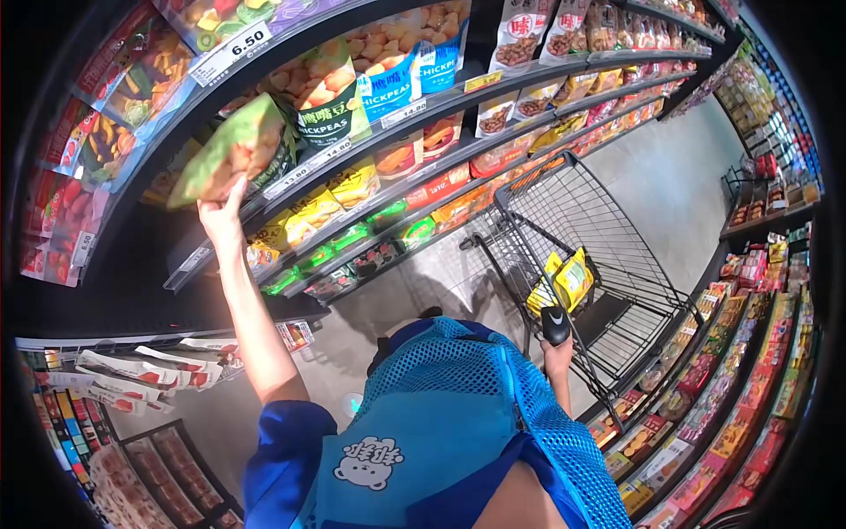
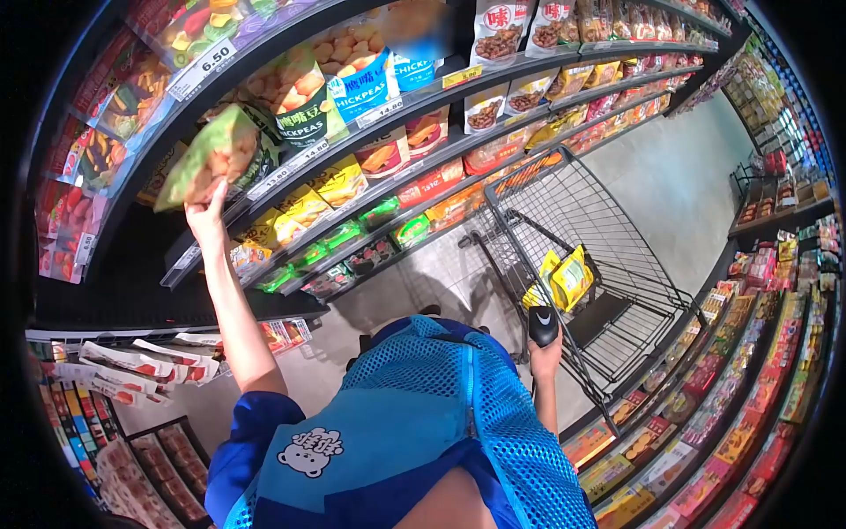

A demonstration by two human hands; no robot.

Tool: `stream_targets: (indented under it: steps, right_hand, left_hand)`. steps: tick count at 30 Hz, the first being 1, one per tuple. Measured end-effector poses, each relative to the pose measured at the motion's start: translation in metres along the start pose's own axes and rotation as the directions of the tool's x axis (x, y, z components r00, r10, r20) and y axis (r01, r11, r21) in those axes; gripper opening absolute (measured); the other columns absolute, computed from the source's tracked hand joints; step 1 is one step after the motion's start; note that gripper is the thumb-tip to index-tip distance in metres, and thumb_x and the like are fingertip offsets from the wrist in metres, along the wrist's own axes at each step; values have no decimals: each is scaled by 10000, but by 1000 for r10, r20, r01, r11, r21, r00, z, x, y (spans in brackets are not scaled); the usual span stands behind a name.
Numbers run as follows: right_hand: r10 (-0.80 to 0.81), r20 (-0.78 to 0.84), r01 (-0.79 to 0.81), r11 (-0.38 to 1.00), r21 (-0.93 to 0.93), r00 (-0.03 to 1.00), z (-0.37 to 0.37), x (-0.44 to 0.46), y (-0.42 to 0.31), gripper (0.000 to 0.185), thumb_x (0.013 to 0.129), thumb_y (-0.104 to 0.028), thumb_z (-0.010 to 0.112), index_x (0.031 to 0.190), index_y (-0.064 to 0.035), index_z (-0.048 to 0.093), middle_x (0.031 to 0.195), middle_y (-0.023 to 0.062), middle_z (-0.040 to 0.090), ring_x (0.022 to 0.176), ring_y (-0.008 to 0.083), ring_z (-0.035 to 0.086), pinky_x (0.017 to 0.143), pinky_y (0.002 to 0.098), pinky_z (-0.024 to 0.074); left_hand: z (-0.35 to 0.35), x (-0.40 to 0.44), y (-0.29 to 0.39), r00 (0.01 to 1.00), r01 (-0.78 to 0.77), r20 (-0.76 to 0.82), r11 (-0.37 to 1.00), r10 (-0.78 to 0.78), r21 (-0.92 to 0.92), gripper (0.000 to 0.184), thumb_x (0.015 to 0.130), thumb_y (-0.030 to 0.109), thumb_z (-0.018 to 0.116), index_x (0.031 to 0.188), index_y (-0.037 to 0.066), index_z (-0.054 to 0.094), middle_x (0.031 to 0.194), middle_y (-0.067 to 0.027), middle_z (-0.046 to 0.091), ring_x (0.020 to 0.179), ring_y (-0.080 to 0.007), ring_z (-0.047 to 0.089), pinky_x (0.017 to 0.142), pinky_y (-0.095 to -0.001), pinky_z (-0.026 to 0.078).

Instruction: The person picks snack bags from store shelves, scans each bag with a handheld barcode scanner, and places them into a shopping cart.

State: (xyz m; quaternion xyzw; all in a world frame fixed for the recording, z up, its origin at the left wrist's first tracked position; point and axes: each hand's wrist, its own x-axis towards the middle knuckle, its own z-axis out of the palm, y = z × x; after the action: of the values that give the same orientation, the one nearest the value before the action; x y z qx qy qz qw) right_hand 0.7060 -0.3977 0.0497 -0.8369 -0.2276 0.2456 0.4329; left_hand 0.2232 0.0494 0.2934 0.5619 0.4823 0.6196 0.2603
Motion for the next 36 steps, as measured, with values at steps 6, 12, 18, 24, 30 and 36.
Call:
stream_targets:
  steps: [6,12,18,24,30,36]
  right_hand:
    - [122,-7,-121,989,80,993,-3,-23,-13,501,654,-11,692,1136,6,555,1011,96,642,913,185,599,849,311,468]
    - [120,113,-121,993,-2,986,-9,-20,-45,359,684,-50,681,1030,22,622,904,88,671,836,172,625,797,315,489]
    - [-168,136,128,956,264,976,-6,-16,-178,320,723,-48,765,1019,8,659,923,54,694,824,127,624,780,296,498]
    - [-288,309,76,831,551,907,-12,-37,-258,488,778,-154,810,1188,8,600,1103,64,665,1016,128,592,941,311,460]
    - [-325,376,-26,726,688,868,-25,-41,-254,593,816,-153,770,1313,5,488,1240,70,594,1131,146,529,1005,314,409]
    - [-307,234,124,810,573,923,-55,-37,-247,542,771,-107,777,1255,-16,551,1149,68,649,1049,140,574,947,311,452]
  left_hand:
    - [20,-56,48,898,-440,66,879,436,182,406,805,-134,658,1183,-43,541,1261,-201,584,1207,-274,553,1010,-390,474]
    - [3,-83,66,990,-8,125,913,65,-409,571,818,27,716,1303,0,417,1212,-171,582,1108,-247,590,967,-376,498]
    - [125,-157,63,749,648,495,331,-440,-686,429,911,322,431,1193,7,508,1054,-170,615,954,-324,608,850,-457,507]
    - [224,-249,61,462,886,869,-47,175,-462,449,927,454,489,1083,34,522,798,-147,598,822,-277,592,719,-446,516]
    - [260,-300,60,672,665,738,385,65,-640,317,972,250,541,1204,36,507,1106,-117,579,1037,-214,556,916,-389,483]
    - [201,-279,146,425,553,870,833,-248,-33,453,993,281,504,1321,-17,411,1203,-115,534,1105,-205,535,984,-382,427]
